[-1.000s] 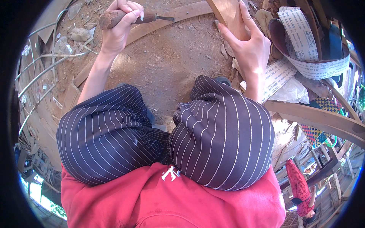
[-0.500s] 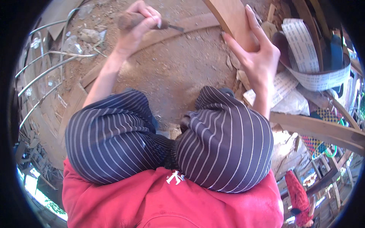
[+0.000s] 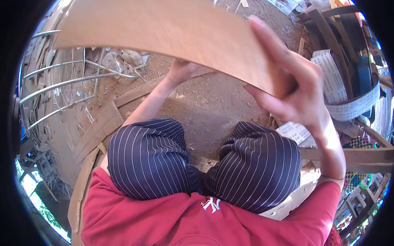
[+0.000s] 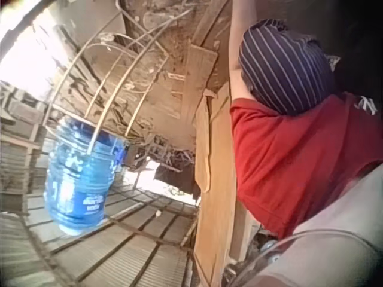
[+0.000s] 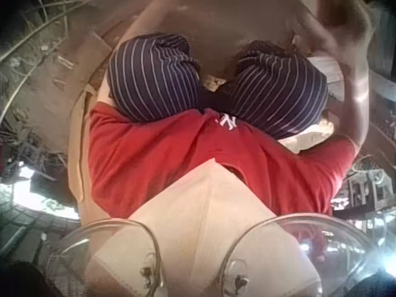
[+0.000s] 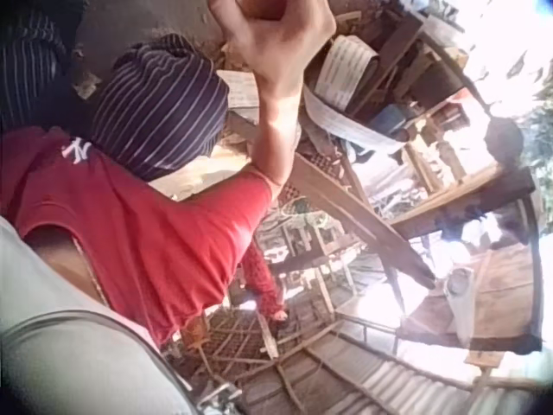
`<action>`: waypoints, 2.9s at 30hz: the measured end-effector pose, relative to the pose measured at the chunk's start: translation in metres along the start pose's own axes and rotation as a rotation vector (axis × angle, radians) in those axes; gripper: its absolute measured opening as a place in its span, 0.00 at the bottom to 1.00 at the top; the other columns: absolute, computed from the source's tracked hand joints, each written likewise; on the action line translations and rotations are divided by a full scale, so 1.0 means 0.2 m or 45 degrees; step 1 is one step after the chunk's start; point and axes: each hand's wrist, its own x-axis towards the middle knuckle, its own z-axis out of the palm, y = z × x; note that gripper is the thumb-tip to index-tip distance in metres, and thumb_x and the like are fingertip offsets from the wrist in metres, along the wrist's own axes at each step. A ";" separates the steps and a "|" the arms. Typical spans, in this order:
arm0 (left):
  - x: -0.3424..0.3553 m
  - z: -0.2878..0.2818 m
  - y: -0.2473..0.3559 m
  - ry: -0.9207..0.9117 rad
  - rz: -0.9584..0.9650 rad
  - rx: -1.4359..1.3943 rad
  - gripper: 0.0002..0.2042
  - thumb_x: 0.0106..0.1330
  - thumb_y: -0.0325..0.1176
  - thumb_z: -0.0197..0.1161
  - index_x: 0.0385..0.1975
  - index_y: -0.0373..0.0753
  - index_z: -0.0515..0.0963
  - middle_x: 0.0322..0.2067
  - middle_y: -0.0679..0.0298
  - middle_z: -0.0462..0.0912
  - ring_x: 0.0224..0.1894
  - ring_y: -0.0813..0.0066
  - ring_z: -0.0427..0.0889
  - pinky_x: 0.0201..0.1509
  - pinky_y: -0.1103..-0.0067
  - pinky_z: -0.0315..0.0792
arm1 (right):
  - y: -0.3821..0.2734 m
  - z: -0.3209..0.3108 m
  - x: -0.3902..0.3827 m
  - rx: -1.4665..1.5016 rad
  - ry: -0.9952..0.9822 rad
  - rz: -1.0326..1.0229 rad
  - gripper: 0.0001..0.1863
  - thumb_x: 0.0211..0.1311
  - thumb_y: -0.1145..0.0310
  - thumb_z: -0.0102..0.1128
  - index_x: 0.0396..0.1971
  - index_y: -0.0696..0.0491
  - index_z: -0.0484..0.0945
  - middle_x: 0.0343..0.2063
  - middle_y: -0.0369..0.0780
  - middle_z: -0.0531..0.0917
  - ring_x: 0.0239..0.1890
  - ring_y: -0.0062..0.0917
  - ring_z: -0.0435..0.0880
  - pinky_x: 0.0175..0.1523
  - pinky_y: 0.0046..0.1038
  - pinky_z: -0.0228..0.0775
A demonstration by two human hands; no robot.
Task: Use a chisel to carve and shape a piece of wood.
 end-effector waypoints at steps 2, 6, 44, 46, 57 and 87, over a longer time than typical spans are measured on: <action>0.05 -0.03 -0.05 -0.034 0.223 0.199 0.12 0.57 0.27 0.73 0.36 0.37 0.76 0.34 0.64 0.82 0.34 0.79 0.80 0.38 0.79 0.76 | 0.06 -0.01 -0.02 -0.333 -0.562 0.219 0.48 0.43 0.65 0.73 0.69 0.58 0.65 0.30 0.46 0.85 0.30 0.33 0.86 0.41 0.32 0.78; 0.07 0.00 -0.01 -0.005 0.233 0.142 0.10 0.59 0.26 0.71 0.30 0.35 0.74 0.30 0.66 0.80 0.31 0.79 0.79 0.36 0.79 0.74 | 0.03 -0.06 0.04 -0.413 -0.510 0.142 0.46 0.46 0.64 0.70 0.69 0.57 0.65 0.40 0.49 0.86 0.31 0.33 0.87 0.42 0.31 0.78; 0.00 0.01 -0.06 0.071 0.052 0.093 0.13 0.62 0.25 0.68 0.47 0.33 0.79 0.41 0.57 0.84 0.44 0.71 0.83 0.46 0.75 0.79 | 0.02 0.08 -0.11 -0.269 -0.188 0.081 0.44 0.46 0.62 0.77 0.68 0.37 0.69 0.32 0.45 0.87 0.30 0.36 0.87 0.39 0.35 0.81; 0.04 -0.03 -0.11 0.089 0.322 0.283 0.12 0.63 0.25 0.68 0.45 0.33 0.79 0.40 0.58 0.85 0.42 0.73 0.84 0.45 0.76 0.79 | 0.02 0.13 -0.12 -0.444 -0.423 0.269 0.43 0.50 0.57 0.74 0.69 0.32 0.67 0.33 0.46 0.87 0.30 0.38 0.87 0.40 0.35 0.83; 0.06 0.03 -0.13 0.269 0.138 -0.158 0.08 0.63 0.29 0.69 0.37 0.33 0.81 0.32 0.61 0.86 0.35 0.76 0.86 0.38 0.79 0.83 | 0.17 0.13 -0.25 -0.490 -0.325 0.419 0.46 0.48 0.60 0.77 0.70 0.36 0.66 0.41 0.42 0.88 0.35 0.32 0.89 0.49 0.32 0.83; -0.10 -0.08 -0.04 -0.044 0.077 0.185 0.05 0.66 0.30 0.67 0.37 0.36 0.83 0.40 0.63 0.86 0.44 0.76 0.84 0.51 0.79 0.78 | 0.27 0.46 -0.55 0.013 0.651 1.013 0.46 0.48 0.56 0.79 0.70 0.43 0.67 0.50 0.45 0.85 0.49 0.27 0.85 0.58 0.31 0.75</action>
